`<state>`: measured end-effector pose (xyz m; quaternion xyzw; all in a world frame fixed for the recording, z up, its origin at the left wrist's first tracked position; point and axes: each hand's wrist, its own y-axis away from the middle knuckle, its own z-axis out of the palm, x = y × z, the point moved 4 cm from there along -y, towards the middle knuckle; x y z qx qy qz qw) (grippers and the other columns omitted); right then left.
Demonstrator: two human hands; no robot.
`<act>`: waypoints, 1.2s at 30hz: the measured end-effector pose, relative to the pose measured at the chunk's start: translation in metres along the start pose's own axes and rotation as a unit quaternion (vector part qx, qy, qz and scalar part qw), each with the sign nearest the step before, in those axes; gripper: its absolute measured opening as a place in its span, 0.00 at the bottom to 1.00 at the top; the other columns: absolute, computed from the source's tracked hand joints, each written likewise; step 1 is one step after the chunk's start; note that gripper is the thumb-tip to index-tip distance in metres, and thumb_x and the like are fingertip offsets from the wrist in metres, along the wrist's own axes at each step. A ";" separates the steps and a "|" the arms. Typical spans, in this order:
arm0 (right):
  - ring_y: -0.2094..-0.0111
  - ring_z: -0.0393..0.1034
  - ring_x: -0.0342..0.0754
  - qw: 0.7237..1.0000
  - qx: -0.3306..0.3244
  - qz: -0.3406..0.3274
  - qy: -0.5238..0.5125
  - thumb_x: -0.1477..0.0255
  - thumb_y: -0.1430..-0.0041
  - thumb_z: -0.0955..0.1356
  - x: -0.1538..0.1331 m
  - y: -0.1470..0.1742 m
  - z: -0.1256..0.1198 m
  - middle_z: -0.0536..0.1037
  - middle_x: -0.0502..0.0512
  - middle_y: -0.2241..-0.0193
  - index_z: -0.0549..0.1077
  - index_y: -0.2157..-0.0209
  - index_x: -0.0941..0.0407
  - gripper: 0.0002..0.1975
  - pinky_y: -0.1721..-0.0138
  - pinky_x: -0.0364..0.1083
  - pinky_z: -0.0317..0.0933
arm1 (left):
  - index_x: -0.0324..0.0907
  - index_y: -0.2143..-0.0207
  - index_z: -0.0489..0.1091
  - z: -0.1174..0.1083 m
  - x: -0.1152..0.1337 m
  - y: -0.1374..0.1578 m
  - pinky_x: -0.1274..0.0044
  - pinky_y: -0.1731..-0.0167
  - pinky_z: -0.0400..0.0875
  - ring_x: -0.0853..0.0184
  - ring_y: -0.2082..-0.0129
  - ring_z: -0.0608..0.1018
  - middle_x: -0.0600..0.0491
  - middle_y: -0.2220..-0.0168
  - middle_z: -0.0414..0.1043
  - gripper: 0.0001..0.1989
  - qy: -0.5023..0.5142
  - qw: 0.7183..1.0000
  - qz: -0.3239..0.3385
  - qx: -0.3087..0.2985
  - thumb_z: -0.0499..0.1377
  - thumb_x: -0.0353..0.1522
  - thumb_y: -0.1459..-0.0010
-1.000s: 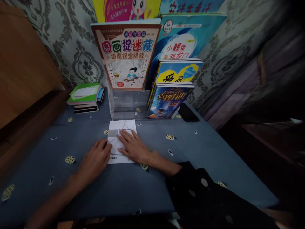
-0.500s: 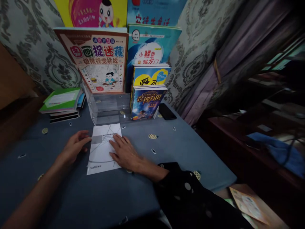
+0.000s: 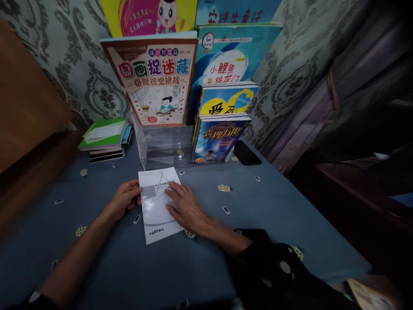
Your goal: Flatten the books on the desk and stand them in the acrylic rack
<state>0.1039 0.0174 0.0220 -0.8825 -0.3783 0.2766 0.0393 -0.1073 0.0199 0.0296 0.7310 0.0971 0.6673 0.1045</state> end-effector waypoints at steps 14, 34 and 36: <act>0.52 0.73 0.55 0.948 0.112 0.129 -0.270 0.74 0.42 0.64 0.047 -0.005 0.000 0.75 0.63 0.48 0.64 0.38 0.56 0.29 0.52 0.56 0.70 | 0.38 0.61 0.72 -0.003 0.004 0.010 0.85 0.88 0.46 0.76 0.86 0.63 0.60 0.84 0.65 0.22 0.091 0.996 0.017 -0.016 0.70 0.41 0.55; 0.82 0.60 0.37 0.718 0.079 0.211 -0.658 0.62 0.56 0.78 0.042 -0.014 -0.009 0.73 0.44 0.78 0.76 0.58 0.56 0.23 0.86 0.37 0.51 | 0.39 0.63 0.73 -0.004 0.003 0.012 0.86 0.88 0.52 0.79 0.86 0.62 0.61 0.81 0.66 0.20 0.141 0.989 0.044 -0.021 0.72 0.41 0.53; 0.82 0.60 0.37 0.709 0.074 0.211 -0.669 0.63 0.56 0.79 0.042 -0.014 -0.009 0.72 0.43 0.79 0.76 0.58 0.55 0.24 0.86 0.37 0.51 | 0.39 0.64 0.73 -0.003 0.003 0.011 0.86 0.88 0.52 0.79 0.86 0.61 0.61 0.81 0.65 0.19 0.147 0.988 0.047 -0.022 0.72 0.41 0.53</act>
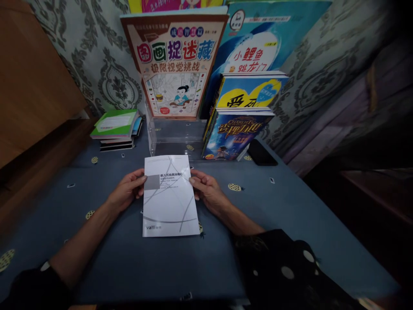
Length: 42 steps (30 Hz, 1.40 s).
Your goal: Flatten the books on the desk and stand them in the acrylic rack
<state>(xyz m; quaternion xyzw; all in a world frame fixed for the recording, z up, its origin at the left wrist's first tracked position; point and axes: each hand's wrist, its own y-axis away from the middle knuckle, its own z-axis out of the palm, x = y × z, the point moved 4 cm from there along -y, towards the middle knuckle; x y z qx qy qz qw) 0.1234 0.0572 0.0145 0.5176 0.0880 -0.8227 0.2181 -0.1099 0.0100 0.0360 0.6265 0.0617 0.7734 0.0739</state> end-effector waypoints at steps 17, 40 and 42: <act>0.78 0.70 0.40 0.998 -0.044 0.035 -0.029 0.65 0.53 0.78 0.001 0.003 0.002 0.77 0.45 0.75 0.75 0.58 0.54 0.21 0.83 0.37 0.63 | 0.39 0.66 0.73 0.001 0.000 -0.001 0.86 0.88 0.57 0.77 0.85 0.65 0.60 0.81 0.67 0.17 0.048 0.998 0.009 0.032 0.72 0.37 0.55; 0.79 0.71 0.37 0.998 -0.061 -0.002 -0.022 0.62 0.53 0.79 -0.017 0.006 0.007 0.78 0.45 0.75 0.77 0.64 0.55 0.17 0.80 0.36 0.67 | 0.37 0.62 0.74 0.009 0.007 0.004 0.87 0.92 0.63 0.77 0.87 0.70 0.58 0.77 0.73 0.18 0.090 0.994 0.025 -0.049 0.73 0.35 0.52; 0.78 0.71 0.37 0.998 -0.062 -0.012 -0.015 0.62 0.53 0.79 -0.022 0.008 0.009 0.78 0.45 0.74 0.77 0.64 0.54 0.17 0.79 0.36 0.68 | 0.38 0.62 0.74 0.010 0.010 0.006 0.87 0.91 0.64 0.77 0.87 0.70 0.58 0.78 0.73 0.16 0.088 0.994 0.040 -0.059 0.72 0.35 0.51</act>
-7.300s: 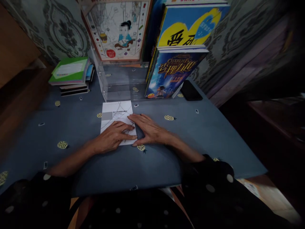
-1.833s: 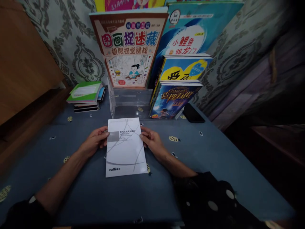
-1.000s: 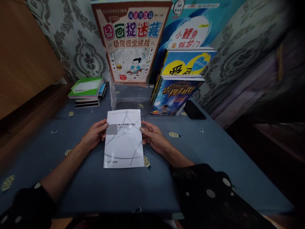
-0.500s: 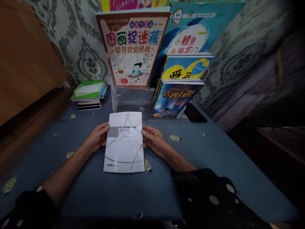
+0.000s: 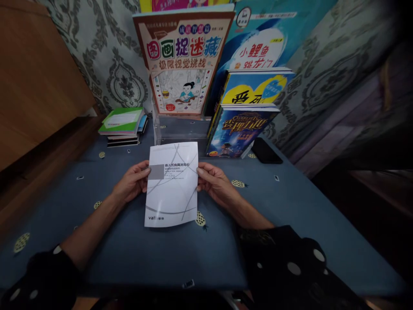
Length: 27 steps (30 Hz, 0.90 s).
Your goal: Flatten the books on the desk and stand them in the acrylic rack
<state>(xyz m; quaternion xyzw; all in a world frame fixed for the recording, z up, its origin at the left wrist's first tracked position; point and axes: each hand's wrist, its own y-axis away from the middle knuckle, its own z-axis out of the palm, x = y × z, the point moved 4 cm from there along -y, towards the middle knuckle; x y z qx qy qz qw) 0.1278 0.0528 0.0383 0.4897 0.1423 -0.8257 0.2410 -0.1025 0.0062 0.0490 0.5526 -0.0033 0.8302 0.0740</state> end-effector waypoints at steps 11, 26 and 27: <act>0.76 0.72 0.39 0.999 0.021 -0.025 0.025 0.62 0.52 0.78 -0.009 -0.002 -0.005 0.79 0.47 0.72 0.76 0.64 0.52 0.15 0.75 0.39 0.70 | 0.38 0.56 0.75 0.007 -0.002 0.006 0.87 0.91 0.61 0.78 0.86 0.67 0.58 0.77 0.70 0.16 -0.033 0.997 -0.010 -0.069 0.69 0.35 0.46; 0.62 0.75 0.46 0.973 0.004 -0.168 0.158 0.61 0.45 0.74 -0.030 0.009 0.008 0.82 0.50 0.63 0.78 0.61 0.51 0.12 0.56 0.51 0.74 | 0.41 0.64 0.80 0.005 0.022 0.011 0.81 0.80 0.61 0.75 0.80 0.65 0.55 0.75 0.72 0.11 -0.108 0.987 0.117 -0.009 0.70 0.35 0.52; 0.62 0.76 0.46 0.971 0.003 -0.176 0.160 0.61 0.45 0.75 -0.030 0.010 0.009 0.82 0.49 0.63 0.78 0.61 0.51 0.12 0.55 0.51 0.74 | 0.41 0.66 0.80 0.004 0.023 0.011 0.80 0.78 0.62 0.74 0.79 0.66 0.55 0.74 0.73 0.10 -0.120 0.985 0.124 0.000 0.70 0.34 0.53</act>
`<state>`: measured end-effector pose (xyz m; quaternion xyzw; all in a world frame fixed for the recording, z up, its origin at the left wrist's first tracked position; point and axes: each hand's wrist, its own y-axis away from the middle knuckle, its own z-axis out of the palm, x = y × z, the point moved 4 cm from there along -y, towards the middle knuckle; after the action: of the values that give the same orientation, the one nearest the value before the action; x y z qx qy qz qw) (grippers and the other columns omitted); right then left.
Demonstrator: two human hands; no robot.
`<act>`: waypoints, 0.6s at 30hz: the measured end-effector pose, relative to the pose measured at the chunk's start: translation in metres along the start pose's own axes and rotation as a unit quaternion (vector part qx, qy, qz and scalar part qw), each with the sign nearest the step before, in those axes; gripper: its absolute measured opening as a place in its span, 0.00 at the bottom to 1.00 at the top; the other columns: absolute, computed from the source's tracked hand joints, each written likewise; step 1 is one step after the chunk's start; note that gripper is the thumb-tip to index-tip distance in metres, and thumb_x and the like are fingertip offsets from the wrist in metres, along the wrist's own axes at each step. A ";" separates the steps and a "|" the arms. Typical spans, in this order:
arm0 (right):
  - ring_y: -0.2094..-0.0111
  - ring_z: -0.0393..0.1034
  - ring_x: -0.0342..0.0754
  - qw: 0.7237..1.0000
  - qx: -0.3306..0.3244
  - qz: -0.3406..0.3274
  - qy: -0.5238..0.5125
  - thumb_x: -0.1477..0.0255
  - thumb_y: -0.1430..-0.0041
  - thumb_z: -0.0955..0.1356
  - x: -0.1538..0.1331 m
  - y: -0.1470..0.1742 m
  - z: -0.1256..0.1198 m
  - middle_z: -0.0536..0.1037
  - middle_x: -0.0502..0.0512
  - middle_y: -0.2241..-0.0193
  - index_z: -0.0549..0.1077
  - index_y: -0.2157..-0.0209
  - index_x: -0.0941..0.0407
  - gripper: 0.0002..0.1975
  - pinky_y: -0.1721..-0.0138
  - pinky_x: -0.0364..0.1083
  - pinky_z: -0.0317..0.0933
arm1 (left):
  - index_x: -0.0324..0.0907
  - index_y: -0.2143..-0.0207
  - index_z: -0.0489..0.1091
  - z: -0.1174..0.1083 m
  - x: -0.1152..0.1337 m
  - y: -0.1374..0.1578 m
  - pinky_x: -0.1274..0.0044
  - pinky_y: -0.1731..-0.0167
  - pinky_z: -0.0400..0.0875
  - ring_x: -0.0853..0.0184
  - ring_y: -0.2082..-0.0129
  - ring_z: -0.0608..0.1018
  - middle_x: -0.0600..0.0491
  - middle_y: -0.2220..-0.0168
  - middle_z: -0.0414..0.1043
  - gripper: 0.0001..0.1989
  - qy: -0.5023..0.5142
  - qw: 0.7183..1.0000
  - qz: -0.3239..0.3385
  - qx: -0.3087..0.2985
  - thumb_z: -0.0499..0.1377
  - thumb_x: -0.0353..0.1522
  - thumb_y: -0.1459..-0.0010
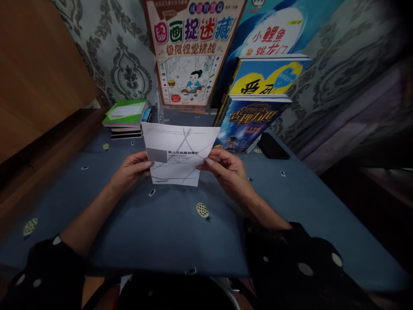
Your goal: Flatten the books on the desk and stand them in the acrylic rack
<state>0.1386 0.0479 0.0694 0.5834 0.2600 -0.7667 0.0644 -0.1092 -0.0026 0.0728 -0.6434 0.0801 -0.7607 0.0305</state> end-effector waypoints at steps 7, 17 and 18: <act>0.62 0.77 0.47 0.990 -0.025 -0.064 0.121 0.60 0.42 0.73 -0.018 0.008 0.004 0.82 0.51 0.67 0.80 0.63 0.52 0.11 0.54 0.50 0.72 | 0.41 0.76 0.79 -0.009 0.003 0.004 0.77 0.69 0.64 0.69 0.74 0.71 0.55 0.77 0.73 0.04 -0.049 0.996 0.046 0.063 0.69 0.31 0.58; 0.61 0.77 0.51 0.986 -0.003 -0.041 0.159 0.56 0.43 0.73 -0.020 0.017 0.001 0.82 0.52 0.67 0.82 0.64 0.50 0.13 0.53 0.54 0.71 | 0.42 0.76 0.78 -0.003 0.003 0.008 0.76 0.68 0.65 0.67 0.73 0.71 0.54 0.77 0.73 0.05 -0.091 0.993 0.041 0.061 0.69 0.34 0.56; 0.61 0.77 0.51 0.986 -0.003 -0.044 0.162 0.55 0.42 0.72 -0.020 0.017 0.002 0.82 0.52 0.66 0.81 0.63 0.50 0.14 0.53 0.54 0.71 | 0.42 0.76 0.78 -0.003 0.003 0.008 0.76 0.68 0.65 0.67 0.73 0.71 0.54 0.76 0.72 0.05 -0.098 0.993 0.042 0.057 0.69 0.34 0.55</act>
<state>0.1501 0.0284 0.0827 0.6880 0.2946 -0.6632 -0.0105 -0.1137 -0.0108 0.0742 -0.7080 0.0607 -0.6954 0.1069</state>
